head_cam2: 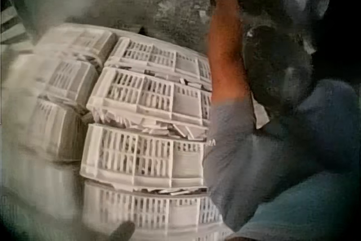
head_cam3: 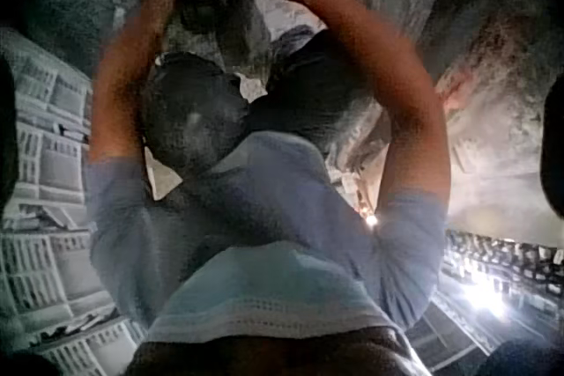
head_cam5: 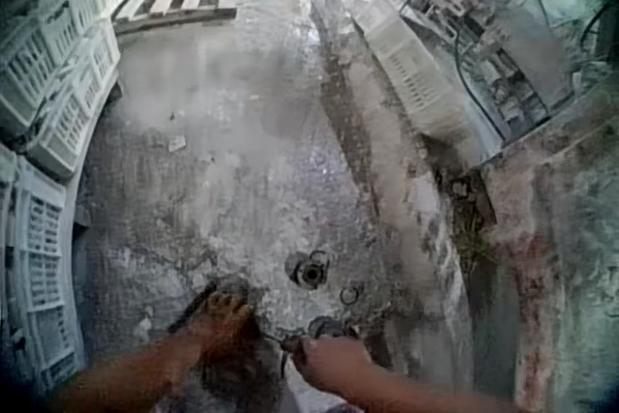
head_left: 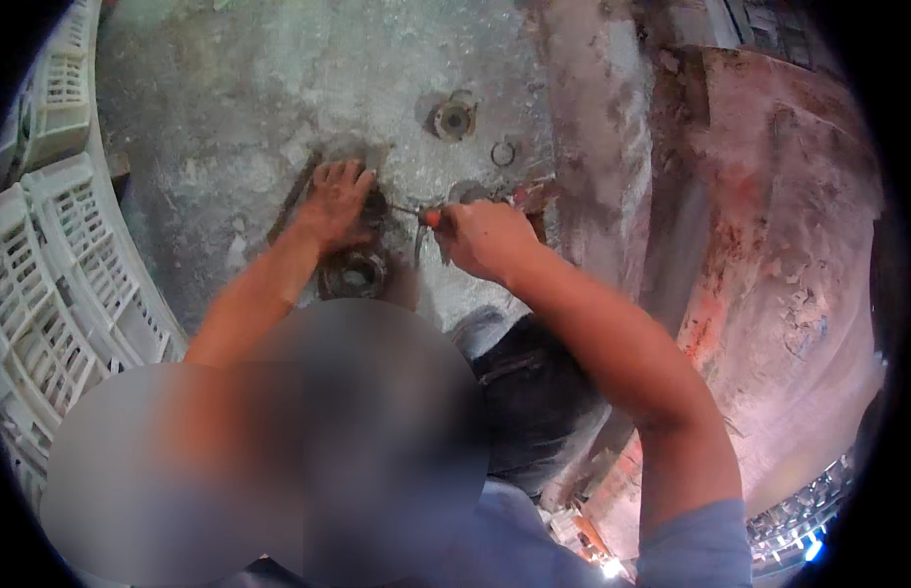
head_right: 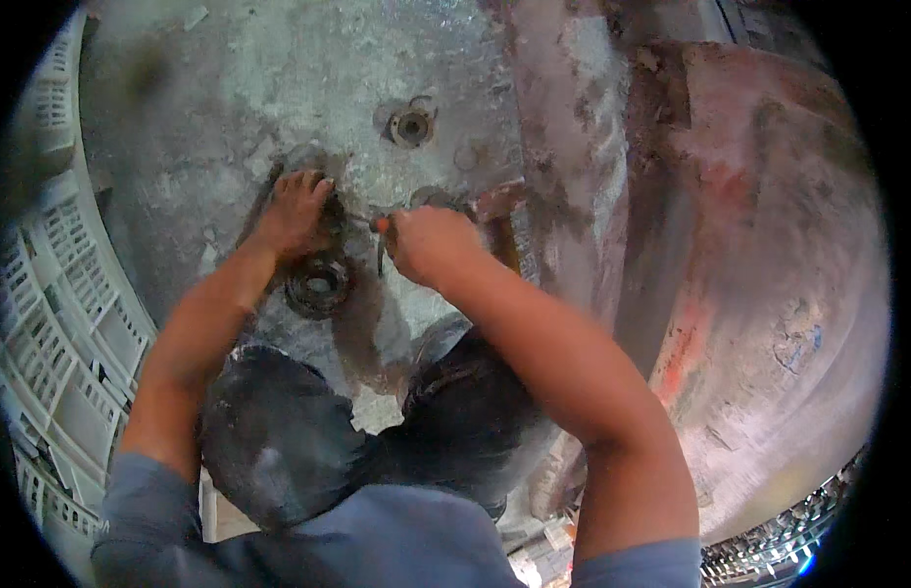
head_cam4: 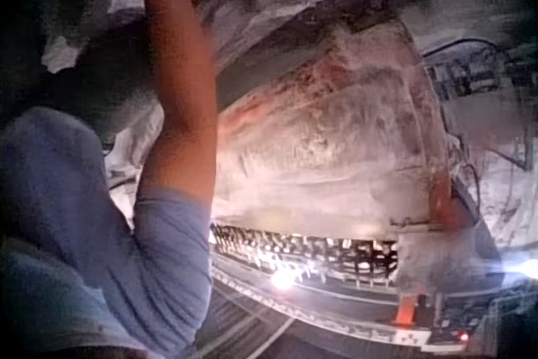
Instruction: The person is sitting on the floor, using a screwdriver and pliers to disassemble and manipulate mechanical parts, including bearings and rings. They repeatedly pry and adjust components, occasionally using a hammer to tap parts into place.
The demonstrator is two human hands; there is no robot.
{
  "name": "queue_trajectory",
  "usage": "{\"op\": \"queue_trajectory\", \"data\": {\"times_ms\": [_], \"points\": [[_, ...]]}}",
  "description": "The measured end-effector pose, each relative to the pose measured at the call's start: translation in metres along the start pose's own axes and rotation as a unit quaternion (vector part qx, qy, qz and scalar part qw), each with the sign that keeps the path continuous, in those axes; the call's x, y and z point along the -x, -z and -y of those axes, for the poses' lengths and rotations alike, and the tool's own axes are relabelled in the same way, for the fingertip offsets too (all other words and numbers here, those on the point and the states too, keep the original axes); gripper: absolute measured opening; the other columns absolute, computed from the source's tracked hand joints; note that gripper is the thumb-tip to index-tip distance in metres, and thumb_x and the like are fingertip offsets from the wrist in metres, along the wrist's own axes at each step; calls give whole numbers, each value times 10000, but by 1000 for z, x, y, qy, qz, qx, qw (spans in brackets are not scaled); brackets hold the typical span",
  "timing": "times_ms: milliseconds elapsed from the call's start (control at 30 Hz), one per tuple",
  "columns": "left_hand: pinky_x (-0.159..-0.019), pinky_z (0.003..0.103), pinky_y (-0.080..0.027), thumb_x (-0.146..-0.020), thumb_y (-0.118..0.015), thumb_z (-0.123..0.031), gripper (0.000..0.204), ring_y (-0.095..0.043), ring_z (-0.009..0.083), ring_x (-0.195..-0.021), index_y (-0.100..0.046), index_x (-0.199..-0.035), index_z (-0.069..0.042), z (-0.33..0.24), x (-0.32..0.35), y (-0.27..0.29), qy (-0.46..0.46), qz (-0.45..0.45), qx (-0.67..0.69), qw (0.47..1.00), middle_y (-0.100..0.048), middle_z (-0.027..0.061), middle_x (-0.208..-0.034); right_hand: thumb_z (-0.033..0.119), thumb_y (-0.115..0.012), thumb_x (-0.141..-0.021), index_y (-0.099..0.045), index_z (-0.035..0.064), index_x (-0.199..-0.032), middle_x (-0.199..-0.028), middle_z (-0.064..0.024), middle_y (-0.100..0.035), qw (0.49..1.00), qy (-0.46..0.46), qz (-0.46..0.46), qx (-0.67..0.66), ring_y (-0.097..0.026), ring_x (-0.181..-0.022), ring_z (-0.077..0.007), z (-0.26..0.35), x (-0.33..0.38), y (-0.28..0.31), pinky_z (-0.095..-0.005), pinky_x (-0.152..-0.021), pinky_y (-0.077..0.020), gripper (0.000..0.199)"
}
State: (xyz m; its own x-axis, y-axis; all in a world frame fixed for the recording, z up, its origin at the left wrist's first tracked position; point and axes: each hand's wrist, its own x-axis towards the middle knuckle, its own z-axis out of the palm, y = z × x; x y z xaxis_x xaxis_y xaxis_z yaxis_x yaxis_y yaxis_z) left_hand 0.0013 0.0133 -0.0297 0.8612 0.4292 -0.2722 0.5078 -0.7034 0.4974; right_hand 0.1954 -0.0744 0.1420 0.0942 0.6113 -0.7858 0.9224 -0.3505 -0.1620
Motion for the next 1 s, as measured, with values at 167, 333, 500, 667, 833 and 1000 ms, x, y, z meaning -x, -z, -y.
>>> {"op": "queue_trajectory", "data": {"times_ms": [167, 333, 500, 667, 833, 1000], "points": [[-1079, 519, -308, -670, -814, -309, 818, -422, 421, -1247, -452, -1362, -67, -64, 39, 46, -30, -72, 148, 986, -446, 193, -1332, 252, -600, -861, -576, 22, -1212, -1007, -189, -680, 978, 43, 35, -204, -669, -876, -325, -25, 19, -10, -426, -806, -518, 420], [-978, 467, -403, -675, -774, -145, 673, -529, 366, -1097, -513, -1291, -70, -95, 43, 41, -109, -7, 262, 959, -571, 120, -1169, 436, -650, -866, -483, 13, -1356, -1069, -80, -648, 878, 82, 233, -409, -600, -916, -161, -17, 34, -3, -328, -771, -502, 669], [-825, 459, -421, -587, -751, -44, 394, -535, 353, -941, -560, -929, -84, -96, 35, 30, -145, -38, 285, 947, -544, 103, -927, 491, -649, -869, -496, 16, -1333, -1137, -163, -652, 914, -63, 52, -396, -649, -988, -271, -124, 30, -35, -349, -820, -509, 681], [-808, 451, -416, -567, -759, -76, 375, -524, 338, -939, -575, -893, -107, -104, 31, 32, -202, -71, 247, 945, -529, 91, -924, 400, -700, -806, -465, -2, -1338, -1208, -262, -605, 970, -187, -110, -114, -569, -1153, -411, -234, 28, -135, -442, -956, -466, 707], [-812, 438, -428, -596, -761, -123, 337, -534, 310, -981, -602, -894, -127, -97, 36, 40, -211, -81, 135, 965, -558, 73, -993, 261, -712, -780, -522, -40, -1225, -1132, -252, -644, 955, -208, -140, -158, -614, -1085, -409, -218, 7, -167, -440, -916, -490, 570], [-768, 432, -450, -557, -790, -191, 373, -548, 319, -932, -592, -866, -123, -83, 54, 24, -247, -76, 155, 953, -553, 68, -899, 185, -683, -745, -535, -38, -1159, -1043, -257, -662, 917, -246, -186, -252, -630, -1022, -427, -210, 1, -143, -458, -858, -492, 493]]}}
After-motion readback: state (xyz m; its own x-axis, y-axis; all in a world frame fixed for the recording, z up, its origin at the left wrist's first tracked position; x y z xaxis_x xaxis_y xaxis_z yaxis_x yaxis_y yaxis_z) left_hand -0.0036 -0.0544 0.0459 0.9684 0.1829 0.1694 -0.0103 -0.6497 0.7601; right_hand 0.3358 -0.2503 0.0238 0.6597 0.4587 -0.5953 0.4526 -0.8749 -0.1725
